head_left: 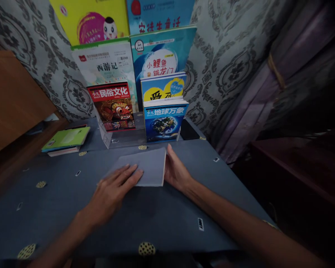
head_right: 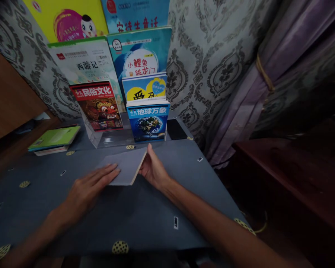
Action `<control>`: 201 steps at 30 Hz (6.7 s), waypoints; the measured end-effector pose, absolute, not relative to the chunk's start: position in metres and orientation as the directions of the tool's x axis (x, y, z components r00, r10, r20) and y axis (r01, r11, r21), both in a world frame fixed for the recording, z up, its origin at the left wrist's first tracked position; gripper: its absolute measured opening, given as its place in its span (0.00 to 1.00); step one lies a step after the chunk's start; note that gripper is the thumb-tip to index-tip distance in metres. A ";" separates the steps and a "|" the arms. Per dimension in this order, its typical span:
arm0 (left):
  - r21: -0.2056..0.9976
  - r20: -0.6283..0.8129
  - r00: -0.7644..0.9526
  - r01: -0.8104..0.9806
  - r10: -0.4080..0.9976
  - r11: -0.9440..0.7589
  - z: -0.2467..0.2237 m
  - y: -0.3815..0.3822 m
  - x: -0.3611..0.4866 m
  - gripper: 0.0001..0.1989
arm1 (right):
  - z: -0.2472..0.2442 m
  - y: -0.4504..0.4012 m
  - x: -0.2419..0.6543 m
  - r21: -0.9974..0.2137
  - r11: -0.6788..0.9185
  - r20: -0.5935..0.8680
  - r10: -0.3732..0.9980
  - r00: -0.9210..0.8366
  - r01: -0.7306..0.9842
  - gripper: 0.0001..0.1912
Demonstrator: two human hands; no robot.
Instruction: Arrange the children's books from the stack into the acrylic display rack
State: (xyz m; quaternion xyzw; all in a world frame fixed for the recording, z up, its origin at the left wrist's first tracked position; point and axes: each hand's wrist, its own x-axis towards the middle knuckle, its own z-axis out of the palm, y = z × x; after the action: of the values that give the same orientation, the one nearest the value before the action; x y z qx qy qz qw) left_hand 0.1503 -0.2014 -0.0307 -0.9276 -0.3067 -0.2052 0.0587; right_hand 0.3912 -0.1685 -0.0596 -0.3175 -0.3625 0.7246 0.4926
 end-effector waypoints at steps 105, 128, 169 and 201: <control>0.130 0.178 0.634 0.743 0.752 -0.657 -0.089 -0.173 0.104 0.21 | -0.071 -0.240 0.318 -0.352 0.863 0.091 0.417 -0.904 0.363 0.34; 0.046 0.071 0.607 0.791 0.792 -0.610 -0.044 -0.159 0.145 0.17 | -0.057 -0.259 0.332 -0.619 0.720 0.112 0.476 -0.872 0.314 0.28; -0.095 0.109 0.577 0.817 0.810 -0.569 -0.053 -0.165 0.195 0.14 | -0.087 -0.147 0.396 -0.913 0.333 0.302 0.940 -0.160 0.233 0.16; 0.048 0.046 0.570 0.819 0.820 -0.572 -0.033 -0.161 0.193 0.15 | -0.079 -0.158 0.397 -0.800 0.460 0.407 0.888 -0.215 0.386 0.15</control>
State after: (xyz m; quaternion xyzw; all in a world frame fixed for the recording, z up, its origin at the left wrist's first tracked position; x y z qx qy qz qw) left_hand 0.1926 -0.1606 -0.0331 -0.8859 -0.4627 -0.0313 -0.0107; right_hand 0.3967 -0.1577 -0.0793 -0.4380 -0.7274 0.2799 0.4480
